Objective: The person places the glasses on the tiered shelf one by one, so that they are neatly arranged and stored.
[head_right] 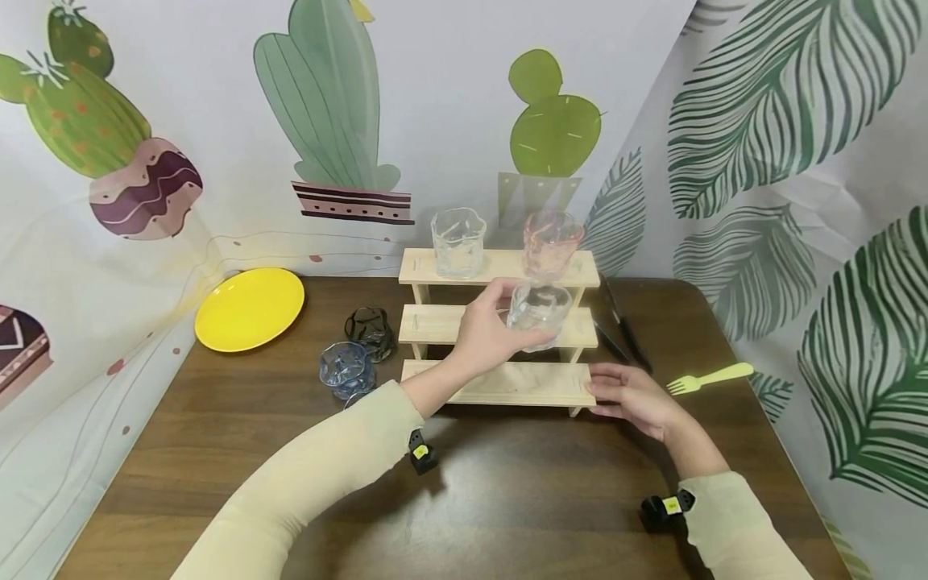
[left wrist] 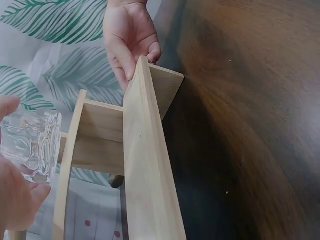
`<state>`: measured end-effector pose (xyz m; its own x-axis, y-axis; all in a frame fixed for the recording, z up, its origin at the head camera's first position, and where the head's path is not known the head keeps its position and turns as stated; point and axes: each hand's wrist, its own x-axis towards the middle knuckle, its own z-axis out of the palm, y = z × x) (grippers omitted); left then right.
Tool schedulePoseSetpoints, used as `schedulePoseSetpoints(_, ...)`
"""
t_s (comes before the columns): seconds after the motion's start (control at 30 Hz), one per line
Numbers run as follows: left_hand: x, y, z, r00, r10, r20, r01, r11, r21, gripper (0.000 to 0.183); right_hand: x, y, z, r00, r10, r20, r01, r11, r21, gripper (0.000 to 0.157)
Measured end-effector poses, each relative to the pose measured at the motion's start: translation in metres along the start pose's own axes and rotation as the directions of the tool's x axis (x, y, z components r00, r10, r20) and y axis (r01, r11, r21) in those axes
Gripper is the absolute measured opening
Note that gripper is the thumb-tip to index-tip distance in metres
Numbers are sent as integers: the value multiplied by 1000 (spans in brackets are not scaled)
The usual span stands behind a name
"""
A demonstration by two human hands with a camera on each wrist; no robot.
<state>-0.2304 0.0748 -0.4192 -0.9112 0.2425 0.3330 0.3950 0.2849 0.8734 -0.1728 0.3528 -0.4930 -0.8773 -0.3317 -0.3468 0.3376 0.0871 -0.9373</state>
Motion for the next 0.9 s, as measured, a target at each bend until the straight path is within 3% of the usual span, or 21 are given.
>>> schedulePoseSetpoints(0.67, 2, -2, 27, 996, 5, -85, 5, 993, 119, 80, 0, 0, 0, 1000, -5, 1, 5, 1000, 2, 66)
schedulePoseSetpoints(0.9, -1, 3, 22, 998, -52, -20, 54, 989, 138, 87, 0, 0, -1, 1000, 3, 2, -3, 1000, -2, 64)
